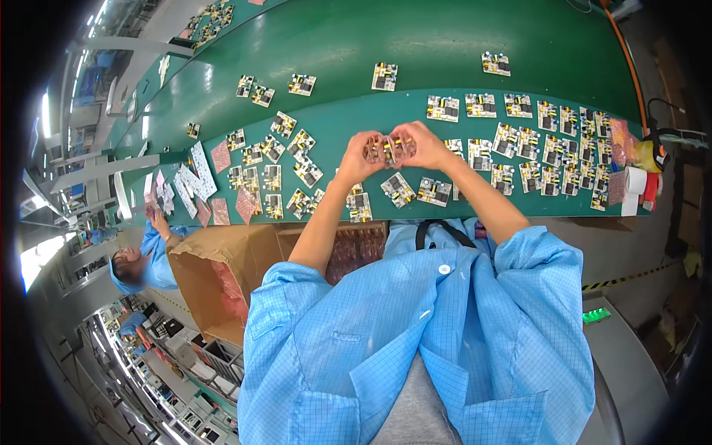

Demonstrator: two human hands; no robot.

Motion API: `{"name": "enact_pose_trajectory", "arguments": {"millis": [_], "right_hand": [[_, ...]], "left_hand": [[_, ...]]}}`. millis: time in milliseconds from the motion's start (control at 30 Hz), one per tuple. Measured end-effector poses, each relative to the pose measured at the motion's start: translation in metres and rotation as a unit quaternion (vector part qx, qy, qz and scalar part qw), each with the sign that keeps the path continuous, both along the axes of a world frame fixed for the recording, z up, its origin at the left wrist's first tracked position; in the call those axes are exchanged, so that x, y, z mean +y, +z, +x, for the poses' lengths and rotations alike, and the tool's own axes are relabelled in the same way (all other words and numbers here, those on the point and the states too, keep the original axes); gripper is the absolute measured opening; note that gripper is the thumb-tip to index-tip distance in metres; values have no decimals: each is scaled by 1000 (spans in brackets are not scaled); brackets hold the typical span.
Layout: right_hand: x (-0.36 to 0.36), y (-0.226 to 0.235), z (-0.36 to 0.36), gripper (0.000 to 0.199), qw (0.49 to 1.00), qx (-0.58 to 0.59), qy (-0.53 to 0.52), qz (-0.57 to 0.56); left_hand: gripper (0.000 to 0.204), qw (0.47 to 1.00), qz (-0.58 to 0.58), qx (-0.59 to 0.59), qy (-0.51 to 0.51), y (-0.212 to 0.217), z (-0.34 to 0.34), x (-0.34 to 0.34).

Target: Packing circuit board components into plastic bags and cardboard boxes at a manufacturing station.

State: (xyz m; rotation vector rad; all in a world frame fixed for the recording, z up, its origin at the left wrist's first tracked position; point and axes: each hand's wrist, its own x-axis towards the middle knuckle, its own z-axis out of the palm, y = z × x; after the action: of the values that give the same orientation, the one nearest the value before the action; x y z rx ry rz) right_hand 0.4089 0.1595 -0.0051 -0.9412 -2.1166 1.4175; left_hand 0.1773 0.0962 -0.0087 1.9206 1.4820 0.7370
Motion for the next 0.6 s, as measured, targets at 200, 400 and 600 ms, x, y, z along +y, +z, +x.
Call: {"name": "enact_pose_trajectory", "arguments": {"millis": [200, 400, 600], "right_hand": [[-11, -4, -7, 90, 998, 39, -54, 23], [-15, -21, -10, 90, 994, 74, -79, -2], [-13, -5, -40, 71, 968, 170, -79, -167]], "left_hand": [[86, 984, -109, -126, 62, -20, -6, -9], [111, 993, -27, 16, 116, -16, 11, -10], [95, 966, -54, -191, 164, -8, -14, -15]]}}
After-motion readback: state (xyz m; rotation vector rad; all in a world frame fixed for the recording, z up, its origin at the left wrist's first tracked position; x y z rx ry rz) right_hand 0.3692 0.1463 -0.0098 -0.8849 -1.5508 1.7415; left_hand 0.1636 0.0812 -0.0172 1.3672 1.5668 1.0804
